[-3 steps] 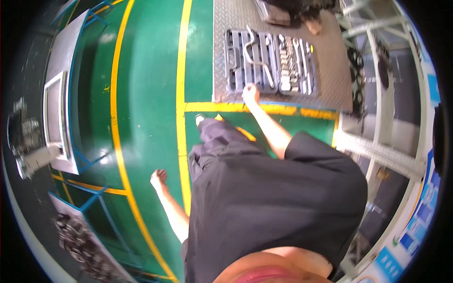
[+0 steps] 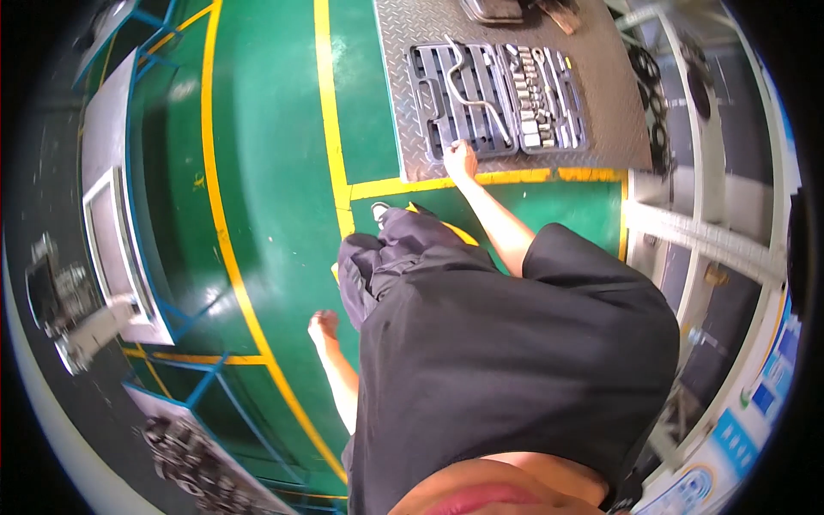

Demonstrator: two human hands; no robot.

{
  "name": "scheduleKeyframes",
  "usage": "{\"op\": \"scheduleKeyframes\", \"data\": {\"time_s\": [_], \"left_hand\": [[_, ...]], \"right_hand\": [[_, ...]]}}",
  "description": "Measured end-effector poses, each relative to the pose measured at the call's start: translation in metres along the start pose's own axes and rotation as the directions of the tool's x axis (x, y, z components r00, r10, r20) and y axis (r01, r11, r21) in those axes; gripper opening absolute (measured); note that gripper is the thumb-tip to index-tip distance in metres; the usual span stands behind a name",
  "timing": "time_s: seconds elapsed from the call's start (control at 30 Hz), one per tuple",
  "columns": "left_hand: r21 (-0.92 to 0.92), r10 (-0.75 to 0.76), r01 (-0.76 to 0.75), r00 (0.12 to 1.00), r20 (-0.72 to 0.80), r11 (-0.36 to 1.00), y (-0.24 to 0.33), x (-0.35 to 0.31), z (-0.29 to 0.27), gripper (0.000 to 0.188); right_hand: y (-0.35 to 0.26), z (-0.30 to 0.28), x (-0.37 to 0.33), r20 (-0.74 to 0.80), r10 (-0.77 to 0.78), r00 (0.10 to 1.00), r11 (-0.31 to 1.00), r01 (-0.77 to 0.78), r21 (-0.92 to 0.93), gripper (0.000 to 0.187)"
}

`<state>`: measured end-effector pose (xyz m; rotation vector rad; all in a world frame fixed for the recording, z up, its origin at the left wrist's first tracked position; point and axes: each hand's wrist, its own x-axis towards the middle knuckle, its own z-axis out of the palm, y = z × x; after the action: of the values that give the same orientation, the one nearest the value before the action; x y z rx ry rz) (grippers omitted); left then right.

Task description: The person organizes tools in a toolbox, then uses a wrench to work on an engine block. They handle a timing belt and various engine components, placing them on the workbench.

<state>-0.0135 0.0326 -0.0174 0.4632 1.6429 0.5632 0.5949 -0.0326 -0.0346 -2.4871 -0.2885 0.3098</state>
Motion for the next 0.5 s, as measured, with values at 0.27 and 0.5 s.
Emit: {"op": "scheduleKeyframes", "data": {"time_s": [0.27, 0.5], "left_hand": [[0.941, -0.105, -0.331, 0.941, 0.323, -0.068, 0.060, 0.063, -0.035, 0.019], [0.707, -0.110, -0.645, 0.756, 0.645, -0.290, 0.227, 0.224, 0.015, 0.019]], "right_hand": [[-0.076, 0.004, -0.061, -0.114, 0.146, 0.983, 0.966, -0.166, -0.200, 0.037], [-0.124, 0.020, -0.076, 0.074, 0.396, 0.915, 0.871, -0.349, -0.347, 0.073]]}}
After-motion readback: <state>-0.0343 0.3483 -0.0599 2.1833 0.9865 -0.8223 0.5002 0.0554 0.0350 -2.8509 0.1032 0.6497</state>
